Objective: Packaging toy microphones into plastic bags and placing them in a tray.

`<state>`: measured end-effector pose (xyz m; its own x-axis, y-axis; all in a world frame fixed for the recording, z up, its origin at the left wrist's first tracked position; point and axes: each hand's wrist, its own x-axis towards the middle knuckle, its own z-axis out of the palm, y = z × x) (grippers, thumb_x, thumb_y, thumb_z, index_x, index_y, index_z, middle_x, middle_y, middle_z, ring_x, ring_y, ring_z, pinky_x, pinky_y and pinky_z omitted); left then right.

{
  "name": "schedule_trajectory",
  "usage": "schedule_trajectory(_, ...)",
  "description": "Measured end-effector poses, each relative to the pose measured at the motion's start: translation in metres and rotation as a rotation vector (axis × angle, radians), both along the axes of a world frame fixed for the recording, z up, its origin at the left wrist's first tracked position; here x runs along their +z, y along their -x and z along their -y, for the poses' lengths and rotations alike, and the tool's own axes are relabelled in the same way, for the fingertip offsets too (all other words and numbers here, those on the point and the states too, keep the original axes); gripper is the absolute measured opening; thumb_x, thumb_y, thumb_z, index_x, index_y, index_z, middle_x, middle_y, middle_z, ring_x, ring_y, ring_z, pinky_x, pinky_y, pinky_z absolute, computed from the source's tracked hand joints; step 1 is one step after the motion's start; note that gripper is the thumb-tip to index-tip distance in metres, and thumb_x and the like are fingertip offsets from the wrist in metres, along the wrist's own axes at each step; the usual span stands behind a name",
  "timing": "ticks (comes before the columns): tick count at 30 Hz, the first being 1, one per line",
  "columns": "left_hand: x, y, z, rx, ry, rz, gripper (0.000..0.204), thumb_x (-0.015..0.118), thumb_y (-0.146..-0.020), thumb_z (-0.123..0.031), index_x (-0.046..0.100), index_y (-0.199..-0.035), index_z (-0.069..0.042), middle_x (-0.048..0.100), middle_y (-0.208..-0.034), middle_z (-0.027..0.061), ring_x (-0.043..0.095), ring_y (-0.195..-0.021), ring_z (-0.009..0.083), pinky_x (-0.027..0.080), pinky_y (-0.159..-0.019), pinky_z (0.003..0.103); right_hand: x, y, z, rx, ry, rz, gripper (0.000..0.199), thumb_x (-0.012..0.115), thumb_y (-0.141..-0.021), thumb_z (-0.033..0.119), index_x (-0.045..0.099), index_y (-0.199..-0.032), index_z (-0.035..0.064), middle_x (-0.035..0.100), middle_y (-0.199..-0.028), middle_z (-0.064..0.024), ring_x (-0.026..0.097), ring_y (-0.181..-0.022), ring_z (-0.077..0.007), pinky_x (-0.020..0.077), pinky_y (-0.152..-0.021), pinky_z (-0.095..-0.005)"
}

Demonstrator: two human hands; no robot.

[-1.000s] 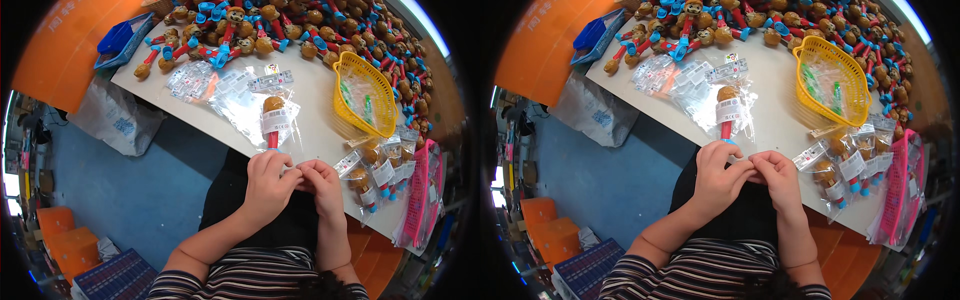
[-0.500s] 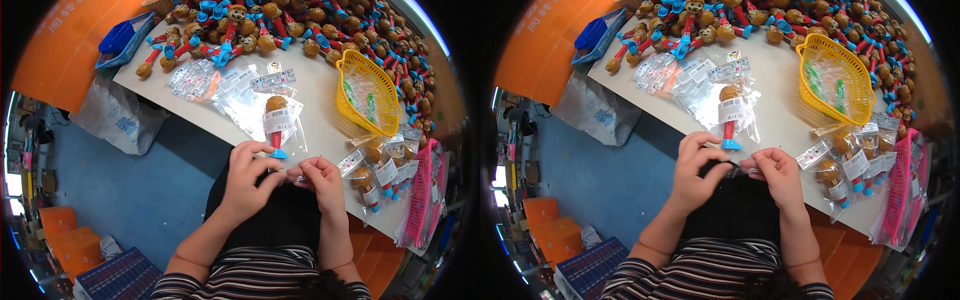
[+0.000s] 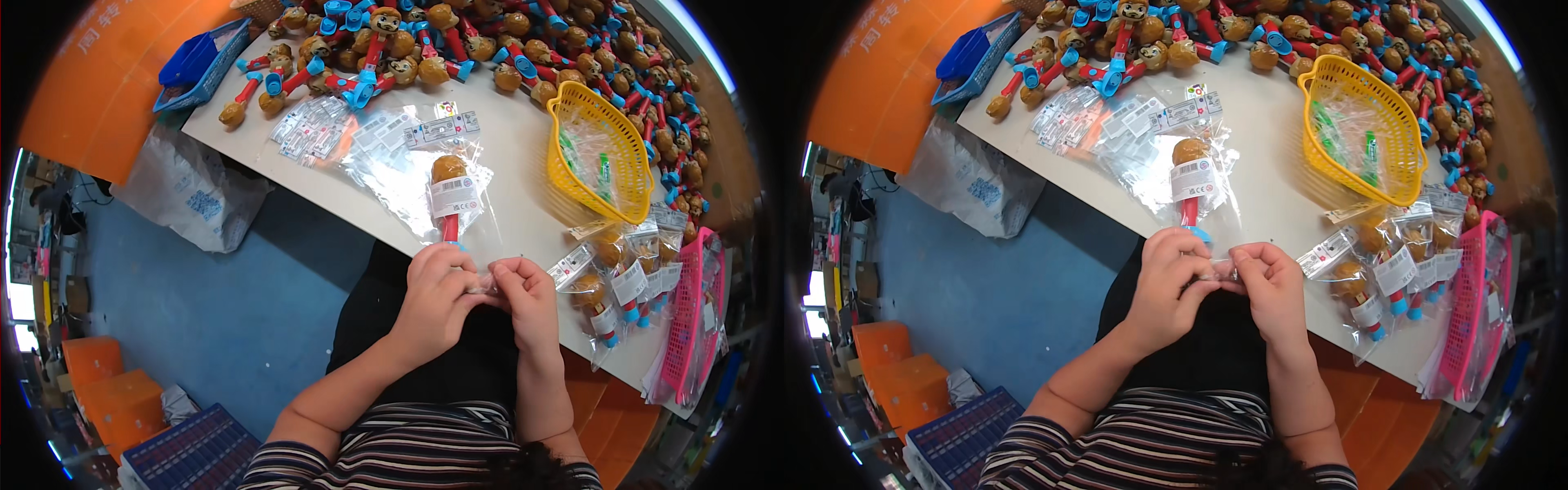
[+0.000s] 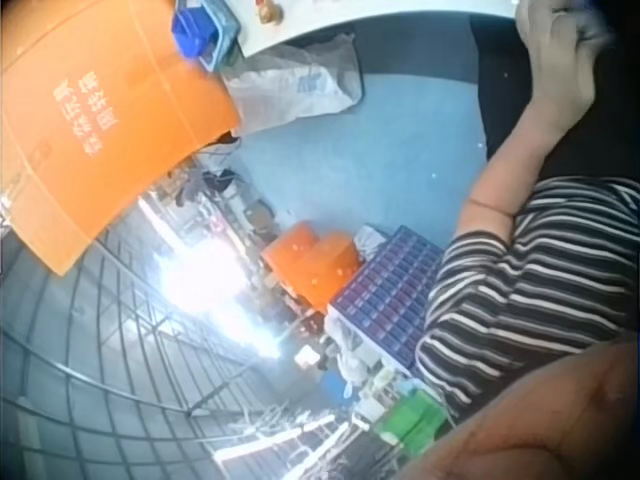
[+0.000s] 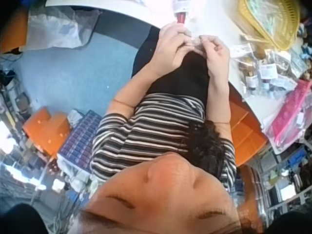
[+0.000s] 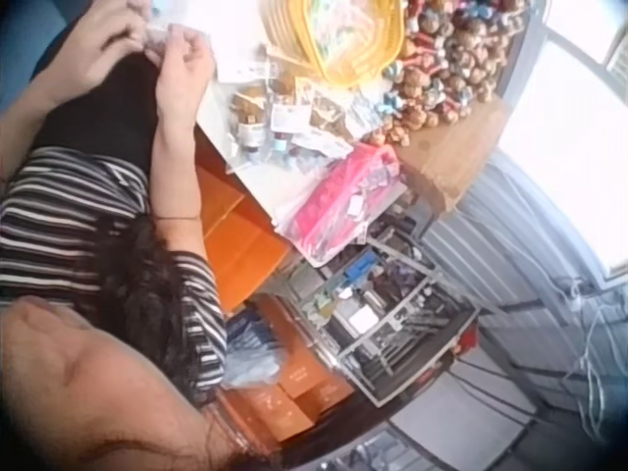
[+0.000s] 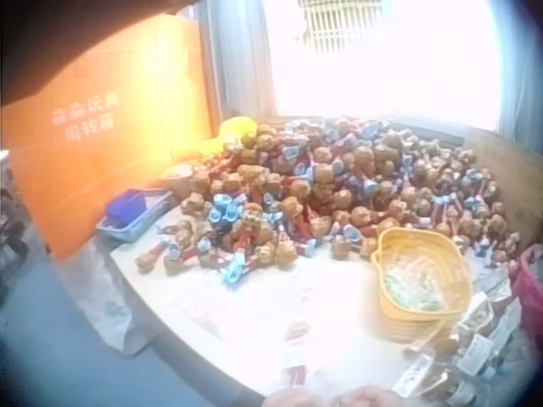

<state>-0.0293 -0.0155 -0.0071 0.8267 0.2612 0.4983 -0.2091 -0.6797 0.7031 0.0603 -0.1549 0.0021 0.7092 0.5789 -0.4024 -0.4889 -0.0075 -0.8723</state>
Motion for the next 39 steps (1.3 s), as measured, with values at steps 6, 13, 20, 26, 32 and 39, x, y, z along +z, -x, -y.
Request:
schedule_trajectory(6, 0.007, 0.033, -0.044, -0.151, 1.233, 0.209, 0.015, 0.05, -0.098, -0.017, 0.052, -0.099, -0.002, 0.055, -0.115, 0.0152, 0.05, -0.119, 0.0266, 0.038, -0.105, 0.041, 0.005, 0.002, -0.004, -0.044, 0.097, 0.053, 0.015, 0.055, -0.095, 0.013, 0.061, -0.096, -0.0009, 0.068, -0.082, -0.0098, 0.069, -0.075, -0.0166, 0.0572, -0.067, -0.0252)
schedule_trajectory(13, 0.012, 0.078, -0.118, -0.133, 1.199, 0.367, 0.007, 0.047, -0.1, -0.013, 0.044, -0.103, -0.006, 0.05, -0.097, 0.0026, 0.041, -0.067, 0.0064, 0.029, -0.051, 0.017, 0.007, 0.004, 0.011, 0.038, 0.153, 0.095, 0.017, 0.054, -0.095, 0.013, 0.059, -0.101, -0.0025, 0.069, -0.081, -0.011, 0.068, -0.073, -0.016, 0.0555, -0.065, -0.0234)
schedule_trajectory(20, -0.004, 0.038, -0.058, -0.02, -0.114, -0.17, 0.053, 0.082, -0.065, -0.011, 0.063, -0.114, -0.011, 0.056, -0.113, 0.011, 0.052, -0.072, 0.0193, 0.048, -0.068, 0.03, 0.019, 0.017, 0.032, 0.025, 0.587, 0.788, 0.026, 0.06, -0.091, 0.004, 0.058, -0.115, -0.0008, 0.068, -0.087, -0.013, 0.065, -0.072, -0.0158, 0.052, -0.065, -0.0253)
schedule_trajectory(26, -0.033, 0.023, -0.037, 0.005, -0.259, 0.114, 0.041, 0.081, -0.067, -0.008, 0.069, -0.106, -0.011, 0.059, -0.107, 0.0074, 0.052, -0.066, 0.0145, 0.046, -0.054, 0.025, 0.017, -0.006, 0.021, 0.134, 0.5, 1.67, 0.032, 0.067, -0.074, -0.002, 0.067, -0.105, 0.0063, 0.06, -0.12, -0.0149, 0.063, -0.096, -0.032, 0.0534, -0.081, -0.0355)
schedule_trajectory(32, -0.051, 0.015, -0.033, 0.025, -0.256, 0.239, 0.035, 0.081, -0.066, -0.006, 0.071, -0.099, -0.011, 0.062, -0.097, 0.0059, 0.053, -0.065, 0.0144, 0.045, -0.051, 0.025, 0.017, -0.024, 0.011, 0.335, 0.346, 1.819, 0.034, 0.071, -0.065, 0.001, 0.07, -0.098, 0.0083, 0.059, -0.122, -0.0162, 0.063, -0.098, -0.033, 0.0532, -0.08, -0.0385)
schedule_trajectory(39, -0.051, 0.016, -0.028, 0.026, -0.183, 0.26, 0.04, 0.083, -0.065, -0.008, 0.069, -0.102, -0.009, 0.064, -0.098, 0.0069, 0.059, -0.069, 0.0167, 0.048, -0.054, 0.026, 0.01, -0.026, 0.019, 0.308, 0.358, 1.78, 0.029, 0.07, -0.07, 0.005, 0.068, -0.099, 0.0069, 0.061, -0.12, -0.0133, 0.064, -0.094, -0.0301, 0.0534, -0.077, -0.0359)
